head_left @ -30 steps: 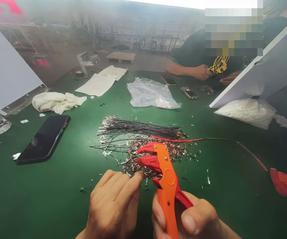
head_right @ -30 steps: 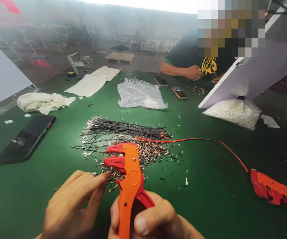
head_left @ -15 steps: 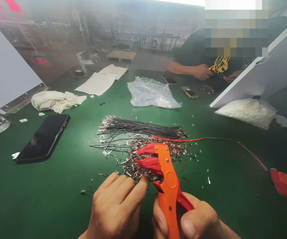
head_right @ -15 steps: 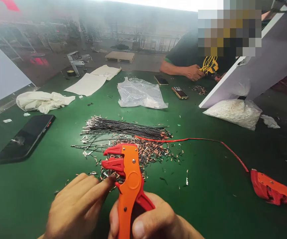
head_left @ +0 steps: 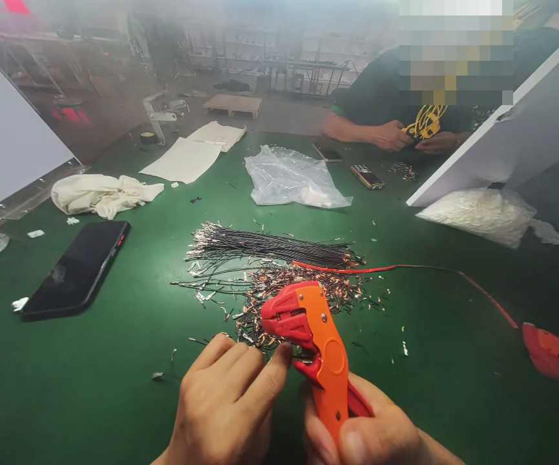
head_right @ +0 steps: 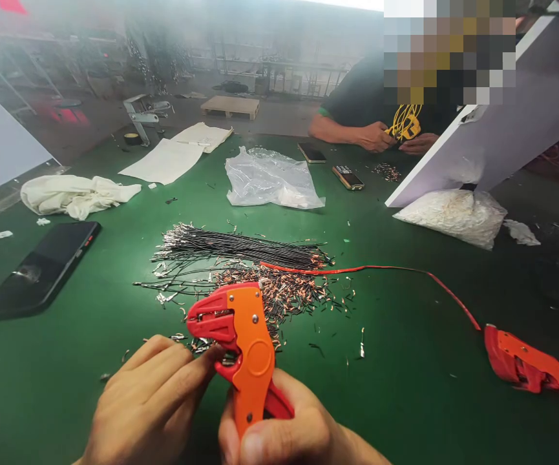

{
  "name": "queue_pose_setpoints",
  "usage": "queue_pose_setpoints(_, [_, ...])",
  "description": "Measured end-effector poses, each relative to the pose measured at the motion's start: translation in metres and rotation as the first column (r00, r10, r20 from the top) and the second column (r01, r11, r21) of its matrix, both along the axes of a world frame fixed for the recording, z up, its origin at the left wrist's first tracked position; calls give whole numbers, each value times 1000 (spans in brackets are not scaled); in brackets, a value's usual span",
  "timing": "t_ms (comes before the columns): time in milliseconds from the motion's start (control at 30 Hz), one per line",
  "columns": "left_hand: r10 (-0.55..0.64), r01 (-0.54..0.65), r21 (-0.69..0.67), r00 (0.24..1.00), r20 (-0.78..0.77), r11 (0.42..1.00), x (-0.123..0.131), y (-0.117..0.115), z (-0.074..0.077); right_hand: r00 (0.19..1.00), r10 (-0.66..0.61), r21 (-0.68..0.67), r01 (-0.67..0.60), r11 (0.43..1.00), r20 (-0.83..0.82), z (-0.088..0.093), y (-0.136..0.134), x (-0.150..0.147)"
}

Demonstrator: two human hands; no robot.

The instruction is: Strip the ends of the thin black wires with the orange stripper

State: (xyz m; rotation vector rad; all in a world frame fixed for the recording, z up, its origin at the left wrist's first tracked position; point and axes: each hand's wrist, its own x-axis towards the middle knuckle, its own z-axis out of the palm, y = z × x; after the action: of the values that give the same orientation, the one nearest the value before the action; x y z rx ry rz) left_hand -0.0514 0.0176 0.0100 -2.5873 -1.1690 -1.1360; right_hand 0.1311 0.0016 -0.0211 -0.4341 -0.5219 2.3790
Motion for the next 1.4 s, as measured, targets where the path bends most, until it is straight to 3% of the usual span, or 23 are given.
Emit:
queue_pose_setpoints(300, [32,-25,-146,998,47,989,5,-2,-6,995,-80,-61,76,995,-61,3,1,-2])
queue_pose_setpoints(400, [110,-99,-166,992,58,981,3,-2,-9,994,-101,-81,104,991,35,14,8,4])
queue_pose_setpoints(467, [180,-170,-160,982,51,972,-1,-1,-8,962,-169,34,165,986,215,23,11,10])
queue_pose_setpoints(500, [208,-200,-151,977,39,968,-4,0,-7,910,-223,141,185,973,349,28,12,14])
queue_pose_setpoints(567, [232,-229,-125,973,7,965,-9,1,-5,692,-369,374,152,915,621,35,13,20])
queue_pose_setpoints(633, [204,-205,-100,979,-21,974,-12,2,-4,475,-475,506,70,860,741,40,13,26])
queue_pose_setpoints(667, [181,-182,-88,983,-25,979,-12,2,-4,446,-489,526,47,849,750,41,14,27])
queue_pose_setpoints(700, [159,-160,-76,987,-18,984,-12,2,-4,490,-467,513,46,857,736,41,14,29])
queue_pose_setpoints(733, [133,-133,-65,991,-10,989,-11,2,-4,587,-407,462,62,885,700,41,15,30])
queue_pose_setpoints(800, [91,-91,-44,996,11,995,-8,2,-4,803,-232,278,86,957,549,38,16,31])
queue_pose_setpoints(867, [65,-64,-31,998,22,997,-6,1,-3,915,-104,105,68,992,390,34,16,31])
queue_pose_setpoints(1100, [6,-6,-18,999,34,1000,-5,-1,-5,969,-20,17,16,1000,247,23,11,22])
queue_pose_setpoints(1167, [-28,28,-10,1000,-5,1000,-3,1,-3,970,3,-5,-2,1000,244,24,11,21])
queue_pose_setpoints(1300, [52,-44,62,990,-130,997,-3,4,7,959,24,-49,-10,999,283,28,12,24])
queue_pose_setpoints(1400, [6,6,73,986,-167,997,-4,6,10,958,26,-82,-2,997,285,29,12,26])
